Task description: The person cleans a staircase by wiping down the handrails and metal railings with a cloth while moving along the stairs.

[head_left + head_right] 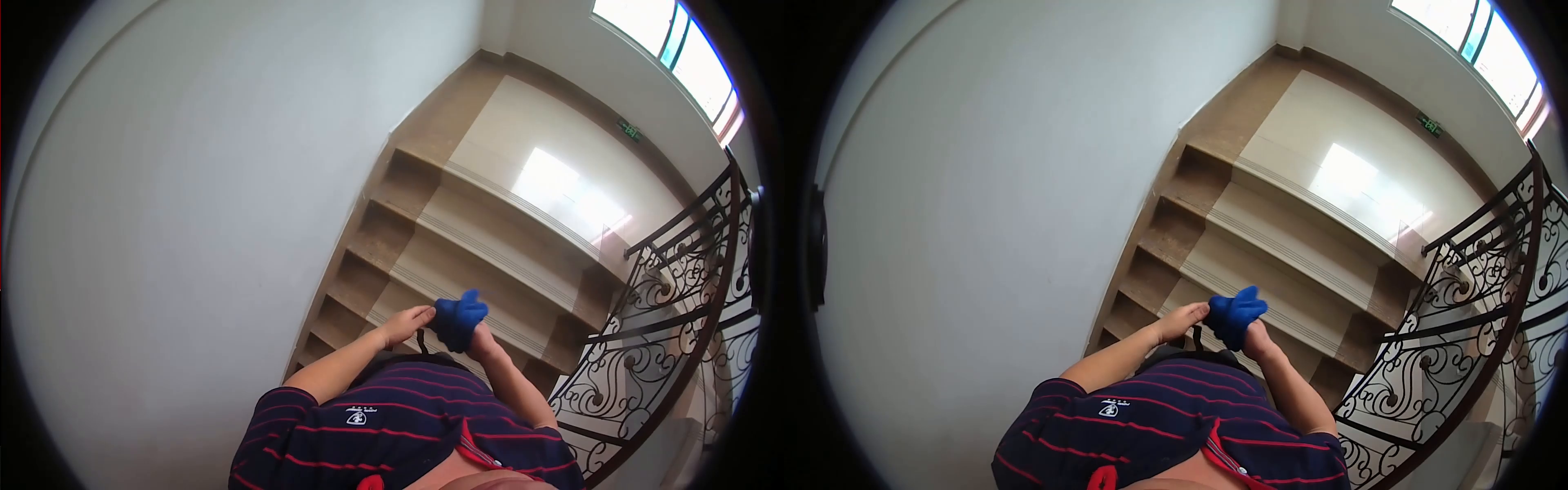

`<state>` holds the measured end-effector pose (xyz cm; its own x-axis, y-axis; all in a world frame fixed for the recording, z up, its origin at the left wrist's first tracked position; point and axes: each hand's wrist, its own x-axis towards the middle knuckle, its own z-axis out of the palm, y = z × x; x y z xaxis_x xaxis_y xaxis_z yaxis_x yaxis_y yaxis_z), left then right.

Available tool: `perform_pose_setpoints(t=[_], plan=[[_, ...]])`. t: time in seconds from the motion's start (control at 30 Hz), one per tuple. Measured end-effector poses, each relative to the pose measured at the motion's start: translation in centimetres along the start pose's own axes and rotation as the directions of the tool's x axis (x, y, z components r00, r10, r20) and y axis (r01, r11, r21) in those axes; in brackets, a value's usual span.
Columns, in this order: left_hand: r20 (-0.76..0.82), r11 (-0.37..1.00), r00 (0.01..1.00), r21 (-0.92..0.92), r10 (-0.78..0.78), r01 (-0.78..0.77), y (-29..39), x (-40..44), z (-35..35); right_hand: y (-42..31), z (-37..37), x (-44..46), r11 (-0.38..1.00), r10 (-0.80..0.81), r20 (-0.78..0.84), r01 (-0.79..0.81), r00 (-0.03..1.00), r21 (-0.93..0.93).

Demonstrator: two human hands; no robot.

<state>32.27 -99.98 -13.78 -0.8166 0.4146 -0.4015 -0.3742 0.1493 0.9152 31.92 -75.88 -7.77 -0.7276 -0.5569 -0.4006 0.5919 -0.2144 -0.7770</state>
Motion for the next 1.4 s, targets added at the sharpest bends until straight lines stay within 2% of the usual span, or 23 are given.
perform_pose_setpoints(t=[0.03,0.1,0.13,0.17,0.23,0.3,0.37,0.4,0.47,0.5,0.53,0.57,0.67,0.73,0.77,0.83,0.97,1.03,1.07,1.13,1.23,1.3,1.4], plan=[[0.041,0.992,0.998,-0.123,0.045,-0.04,0.4,-0.1,-0.4,1.9,-0.9,2.2,0.938,-0.18,0.082,0.197,0.98,-0.287],[0.037,0.964,0.996,-0.255,0.087,-0.074,0.8,-0.3,-1.0,0.0,1.1,3.0,0.44,-0.268,0.109,0.222,0.957,-0.87],[0.039,0.962,0.995,-0.263,0.088,-0.074,0.5,-0.2,-1.7,2.2,-0.2,3.6,0.778,-0.273,0.066,0.261,0.96,-0.571],[0.015,0.98,0.998,-0.187,0.067,-0.063,0.2,0.1,-2.5,4.3,-1.5,4.0,0.954,-0.26,0.02,0.26,0.965,-0.151],[0.003,0.993,0.999,-0.111,0.051,-0.05,0.2,0.0,-3.4,5.5,-1.5,4.2,0.965,-0.237,-0.035,0.231,0.971,-0.12],[-0.225,0.96,0.962,-0.192,0.157,-0.202,0.3,-0.4,-4.0,5.4,-0.4,4.7,0.972,-0.226,-0.091,0.218,0.97,-0.084],[-0.236,0.936,0.964,-0.295,0.121,-0.19,-0.1,-0.2,-5.4,3.8,2.4,4.1,0.942,-0.194,-0.236,0.248,0.952,0.224],[-0.239,0.935,0.963,-0.294,0.128,-0.197,-0.3,0.2,-6.2,5.8,1.0,4.4,0.926,-0.229,-0.303,0.302,0.925,0.224],[-0.306,0.978,0.94,-0.096,0.148,-0.186,0.8,0.2,-7.6,6.4,0.2,4.7,0.908,-0.137,-0.356,0.261,0.924,0.328],[-0.245,0.934,0.963,-0.304,0.112,-0.187,-1.0,1.8,-8.3,7.2,-0.2,5.4,0.952,-0.132,-0.507,0.251,0.852,0.174],[-0.247,0.927,0.96,-0.313,0.132,-0.208,-1.6,2.8,-8.9,6.7,0.5,4.9,0.994,-0.096,-0.653,0.111,0.752,-0.019],[-0.217,0.915,0.973,-0.37,0.083,-0.161,-1.0,3.2,-9.3,8.9,-2.2,5.1,0.972,0.012,-0.689,-0.17,0.725,-0.162],[-0.146,0.932,0.988,-0.347,0.058,-0.105,0.7,4.2,-9.3,11.0,-1.1,4.5,0.806,-0.214,-0.777,-0.342,0.592,-0.483],[-0.031,0.93,0.999,-0.365,0.033,-0.043,0.8,5.3,-8.5,10.3,0.7,3.7,0.85,-0.186,-0.747,-0.277,0.638,-0.448],[0.014,0.952,1.0,-0.306,-0.005,0.009,1.3,5.5,-7.7,13.1,-0.9,4.6,0.881,-0.243,-0.656,-0.119,0.715,-0.457],[0.121,0.993,0.992,-0.119,0.042,-0.027,2.9,6.0,-5.5,9.9,1.9,3.2,0.958,-0.036,-0.564,-0.133,0.825,-0.256],[0.439,0.944,0.88,0.171,0.182,-0.281,6.2,7.7,0.0,12.4,0.5,4.9,0.997,-0.066,-0.59,0.028,0.805,-0.073],[0.662,0.736,0.653,0.221,0.369,-0.64,8.9,7.2,3.0,11.6,0.9,3.3,0.981,-0.158,-0.568,0.196,0.808,0.006],[0.744,0.623,0.641,0.413,0.191,-0.665,10.5,6.4,3.8,13.7,-0.6,4.3,0.923,-0.243,-0.58,0.369,0.778,0.108],[0.875,0.366,0.421,0.32,0.239,-0.874,12.0,5.3,6.0,15.5,-1.4,3.9,0.792,-0.434,-0.554,0.594,0.71,0.141],[0.933,0.196,0.328,0.297,0.15,-0.935,13.2,3.9,7.8,14.4,-1.2,1.4,0.589,-0.465,-0.659,0.762,0.591,0.269],[0.95,0.212,0.305,0.286,0.062,-0.934,13.6,3.6,8.4,13.1,-1.2,-0.8,0.414,-0.475,-0.726,0.854,0.498,0.314],[0.952,0.402,0.304,0.261,0.045,-0.878,12.3,4.3,8.0,11.7,-1.0,-5.5,0.083,-0.467,-0.795,0.915,0.387,0.396]])
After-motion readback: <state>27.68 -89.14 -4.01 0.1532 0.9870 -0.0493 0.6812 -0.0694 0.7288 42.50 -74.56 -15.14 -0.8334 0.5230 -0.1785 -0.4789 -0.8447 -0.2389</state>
